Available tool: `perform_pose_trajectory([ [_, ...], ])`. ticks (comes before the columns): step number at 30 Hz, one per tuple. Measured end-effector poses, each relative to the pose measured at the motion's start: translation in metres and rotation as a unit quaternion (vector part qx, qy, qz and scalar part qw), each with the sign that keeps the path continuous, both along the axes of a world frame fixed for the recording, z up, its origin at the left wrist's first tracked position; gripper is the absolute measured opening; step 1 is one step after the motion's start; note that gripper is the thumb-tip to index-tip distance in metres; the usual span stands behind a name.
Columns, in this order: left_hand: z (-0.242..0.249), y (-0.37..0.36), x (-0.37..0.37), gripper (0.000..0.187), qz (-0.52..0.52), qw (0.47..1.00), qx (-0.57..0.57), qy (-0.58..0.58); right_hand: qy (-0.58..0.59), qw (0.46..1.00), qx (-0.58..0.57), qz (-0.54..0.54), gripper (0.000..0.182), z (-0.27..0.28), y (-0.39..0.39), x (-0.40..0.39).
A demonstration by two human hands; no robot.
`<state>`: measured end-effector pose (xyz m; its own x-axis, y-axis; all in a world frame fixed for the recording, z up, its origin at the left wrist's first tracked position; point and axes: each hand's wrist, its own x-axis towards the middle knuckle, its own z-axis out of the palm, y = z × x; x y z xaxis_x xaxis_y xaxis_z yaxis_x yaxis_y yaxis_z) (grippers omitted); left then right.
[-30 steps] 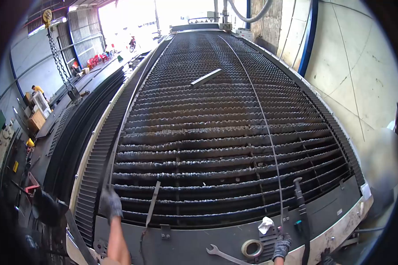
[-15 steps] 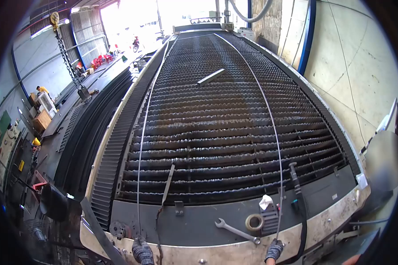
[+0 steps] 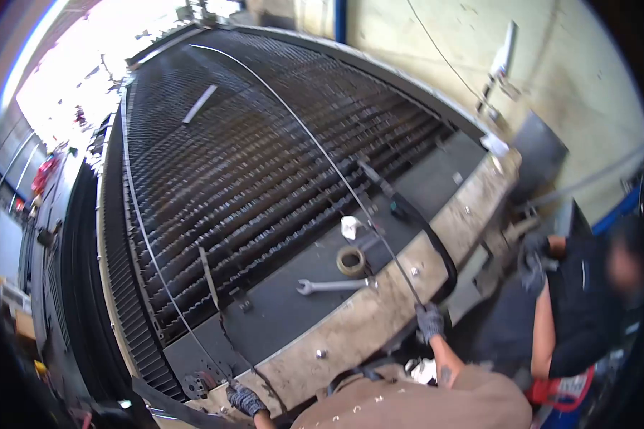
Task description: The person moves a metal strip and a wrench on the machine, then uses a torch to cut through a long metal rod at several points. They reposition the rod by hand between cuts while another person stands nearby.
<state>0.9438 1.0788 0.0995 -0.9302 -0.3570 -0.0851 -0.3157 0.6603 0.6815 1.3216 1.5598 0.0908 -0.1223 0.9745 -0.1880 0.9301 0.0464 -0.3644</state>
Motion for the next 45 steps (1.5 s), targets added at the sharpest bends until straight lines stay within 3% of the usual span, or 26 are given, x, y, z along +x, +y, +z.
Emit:
perform_pose_trajectory([
  [3,-0.022,-0.011,-0.002,0.05,-0.01,0.999,0.032,-0.008,-0.042,0.998,-0.052,0.009,0.049,-0.01,0.004,-0.004],
  [5,-0.068,-0.022,-0.007,0.049,-0.03,0.999,0.02,-0.024,-0.115,0.99,-0.077,0.039,0.048,-0.031,0.018,-0.005],
  [8,-0.115,-0.01,-0.013,0.03,0.013,0.955,0.249,-0.163,-0.245,0.958,-0.122,0.089,0.048,-0.011,0.042,-0.019],
  [11,-0.059,0.045,0.001,0.018,0.078,0.923,0.276,-0.256,-0.134,0.989,-0.039,0.041,0.044,0.062,0.089,-0.063],
  [14,-0.08,0.043,0.002,0.018,0.049,0.943,0.249,-0.216,-0.032,0.996,0.062,0.057,0.039,0.056,0.168,-0.105],
  [16,-0.066,0.05,0.006,0.023,0.014,0.947,0.224,-0.231,0.062,0.975,0.175,0.12,0.04,0.037,0.236,-0.149],
  [18,-0.067,0.062,0.012,0.034,-0.083,0.99,0.019,-0.114,0.001,0.979,0.142,0.146,0.044,0.048,0.286,-0.208],
  [20,-0.087,0.043,0.008,0.047,-0.102,0.985,-0.012,-0.142,-0.05,0.976,0.137,0.163,0.052,0.045,0.336,-0.268],
  [24,-0.078,0.058,0.014,0.046,-0.066,0.988,-0.016,-0.139,-0.145,0.965,0.141,0.165,0.07,-0.011,0.41,-0.343],
  [25,-0.076,0.057,0.012,0.052,-0.072,0.984,-0.028,-0.158,-0.188,0.966,0.058,0.167,0.087,-0.006,0.418,-0.354],
  [26,-0.077,0.057,0.008,0.052,-0.066,0.985,-0.031,-0.159,-0.157,0.976,0.049,0.146,0.098,-0.004,0.421,-0.359],
  [28,-0.077,0.053,0.008,0.051,-0.07,0.97,-0.102,-0.207,-0.171,0.967,0.084,0.169,0.097,0.006,0.423,-0.355],
  [29,-0.077,0.051,0.01,0.05,-0.098,0.974,-0.068,-0.19,-0.136,0.974,0.065,0.167,0.089,0.02,0.421,-0.352],
  [30,-0.077,0.052,0.008,0.05,-0.092,0.974,-0.068,-0.194,-0.101,0.979,0.081,0.16,0.068,0.026,0.425,-0.346],
  [33,-0.081,0.055,0.007,0.049,-0.091,0.967,-0.075,-0.227,-0.052,0.964,0.116,0.233,0.071,0.077,0.411,-0.332],
  [35,-0.081,0.054,0.01,0.049,-0.095,0.968,-0.091,-0.215,-0.136,0.945,0.07,0.29,0.069,0.124,0.386,-0.326],
  [38,-0.079,0.056,0.008,0.05,-0.114,0.965,-0.123,-0.202,-0.078,0.926,0.142,0.341,0.066,0.118,0.38,-0.306],
  [40,-0.078,0.056,0.007,0.051,-0.119,0.965,-0.125,-0.197,-0.052,0.928,0.136,0.344,0.067,0.113,0.369,-0.303],
  [42,-0.075,0.068,0.007,0.051,-0.118,0.963,-0.147,-0.194,0.104,0.924,0.13,0.344,0.065,0.108,0.345,-0.305],
  [43,-0.069,0.068,0.009,0.052,-0.122,0.957,-0.177,-0.193,0.034,0.966,0.036,0.253,0.063,0.111,0.328,-0.314],
  [44,-0.076,0.063,0.01,0.053,-0.138,0.959,-0.181,-0.167,0.032,0.965,0.036,0.257,0.063,0.112,0.312,-0.321],
  [45,-0.067,0.069,0.009,0.053,-0.137,0.954,-0.194,-0.184,0.088,0.976,-0.043,0.194,0.062,0.11,0.297,-0.326],
])
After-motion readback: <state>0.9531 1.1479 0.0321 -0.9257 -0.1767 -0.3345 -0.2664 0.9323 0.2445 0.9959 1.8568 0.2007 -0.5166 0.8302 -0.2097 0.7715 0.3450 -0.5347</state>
